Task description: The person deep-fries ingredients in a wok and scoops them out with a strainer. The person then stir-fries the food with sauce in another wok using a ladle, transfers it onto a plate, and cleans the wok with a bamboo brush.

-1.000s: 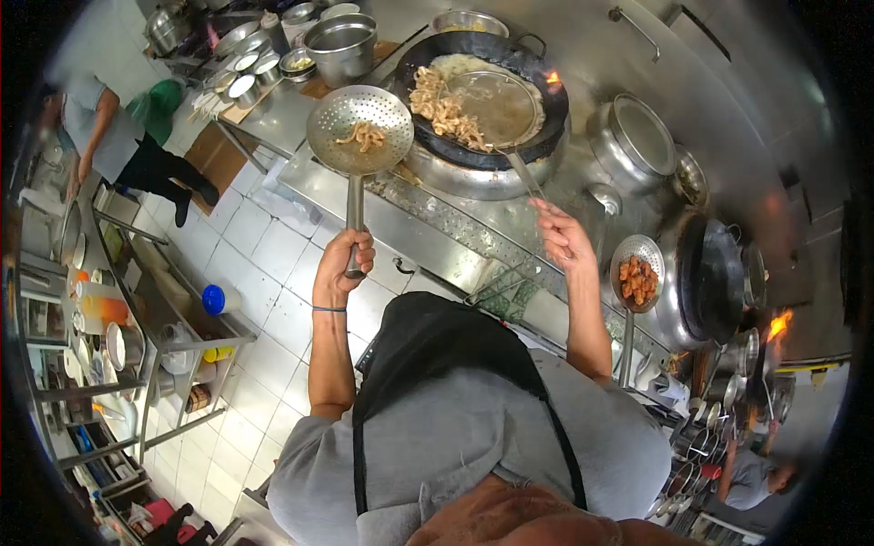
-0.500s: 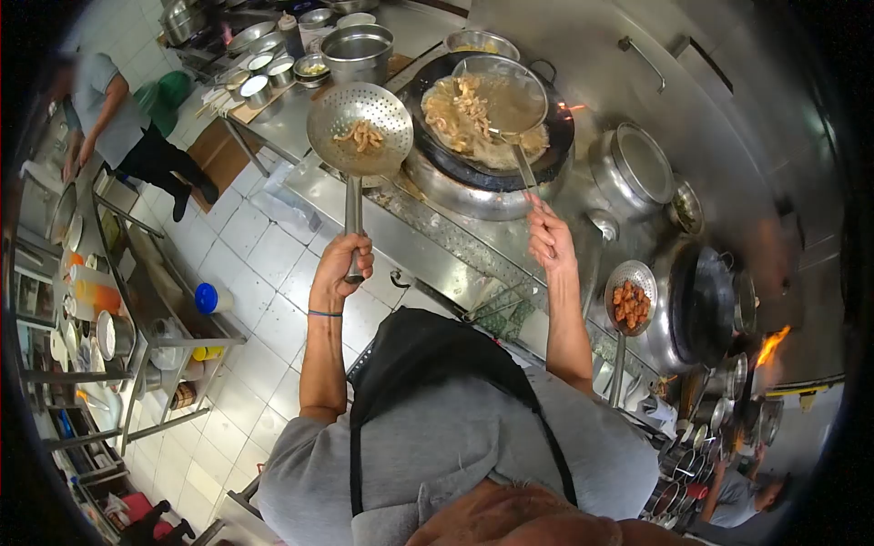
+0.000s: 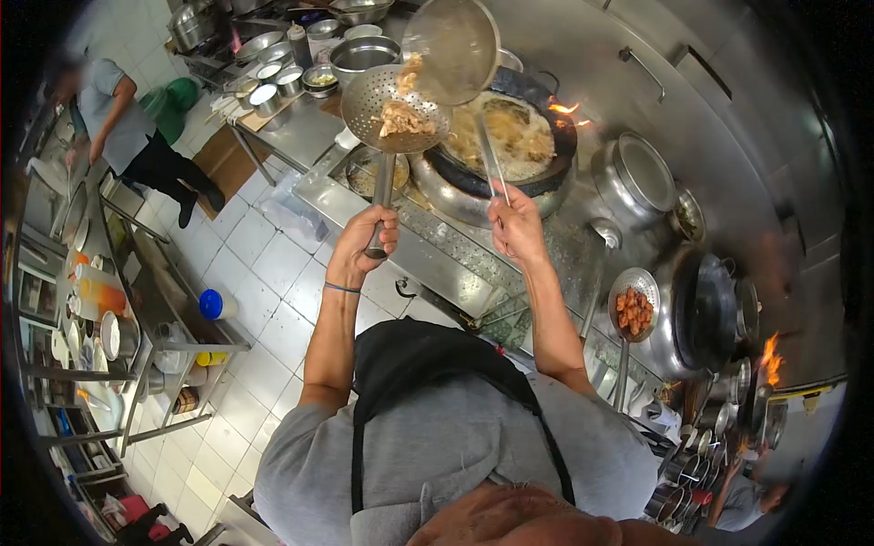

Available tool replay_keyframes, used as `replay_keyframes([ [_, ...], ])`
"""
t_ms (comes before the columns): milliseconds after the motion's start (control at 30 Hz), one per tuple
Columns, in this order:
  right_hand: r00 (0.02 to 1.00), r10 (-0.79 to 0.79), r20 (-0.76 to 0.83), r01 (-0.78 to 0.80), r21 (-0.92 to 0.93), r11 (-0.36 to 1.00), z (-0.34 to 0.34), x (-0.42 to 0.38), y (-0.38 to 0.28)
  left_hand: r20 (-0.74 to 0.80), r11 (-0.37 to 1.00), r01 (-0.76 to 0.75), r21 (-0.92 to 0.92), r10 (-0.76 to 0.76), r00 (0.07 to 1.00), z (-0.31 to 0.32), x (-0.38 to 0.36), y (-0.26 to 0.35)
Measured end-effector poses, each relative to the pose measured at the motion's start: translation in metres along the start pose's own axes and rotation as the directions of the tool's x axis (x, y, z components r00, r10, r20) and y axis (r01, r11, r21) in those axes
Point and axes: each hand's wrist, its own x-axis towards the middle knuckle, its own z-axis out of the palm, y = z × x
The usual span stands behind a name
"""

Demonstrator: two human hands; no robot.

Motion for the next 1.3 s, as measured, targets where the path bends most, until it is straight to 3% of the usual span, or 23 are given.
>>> replay_keyframes([
  [100,0.977,-0.069,-0.204,0.028,-0.198,0.980,-0.013,-0.015,-0.006,-0.026,1.000,-0.014,-0.009,0.014,1.000,-0.005,-0.007,-0.003],
  [367,0.943,0.060,-0.328,-0.127,-0.185,0.974,-0.061,-0.045,0.022,-0.104,0.999,-0.052,-0.004,0.051,0.993,-0.032,-0.026,-0.015],
  [533,0.943,0.183,-0.277,-0.202,-0.041,0.979,-0.053,-0.030,0.041,-0.132,1.000,-0.025,-0.005,0.025,0.991,-0.039,-0.021,-0.017],
  [733,0.946,0.192,-0.263,-0.130,0.237,0.963,-0.047,-0.044,0.036,-0.130,0.999,-0.037,0.003,0.038,0.991,-0.045,-0.027,-0.024],
  [833,0.944,0.151,-0.295,-0.107,0.160,0.981,-0.052,-0.053,0.036,-0.165,0.999,-0.050,0.006,0.050,0.985,-0.042,-0.035,-0.024],
  [1133,0.943,0.214,-0.256,-0.229,-0.030,0.973,-0.054,-0.063,0.022,-0.166,1.000,-0.026,0.013,0.028,0.986,-0.046,-0.028,-0.025],
  [1233,0.953,0.233,-0.195,-0.241,-0.018,0.970,-0.050,-0.038,0.029,-0.166,0.999,-0.007,0.036,0.013,0.986,-0.052,-0.017,-0.027],
  [1300,0.957,0.256,-0.135,-0.241,0.113,0.964,-0.057,-0.029,0.036,-0.168,0.999,0.012,0.045,-0.005,0.986,-0.057,-0.008,-0.030],
])
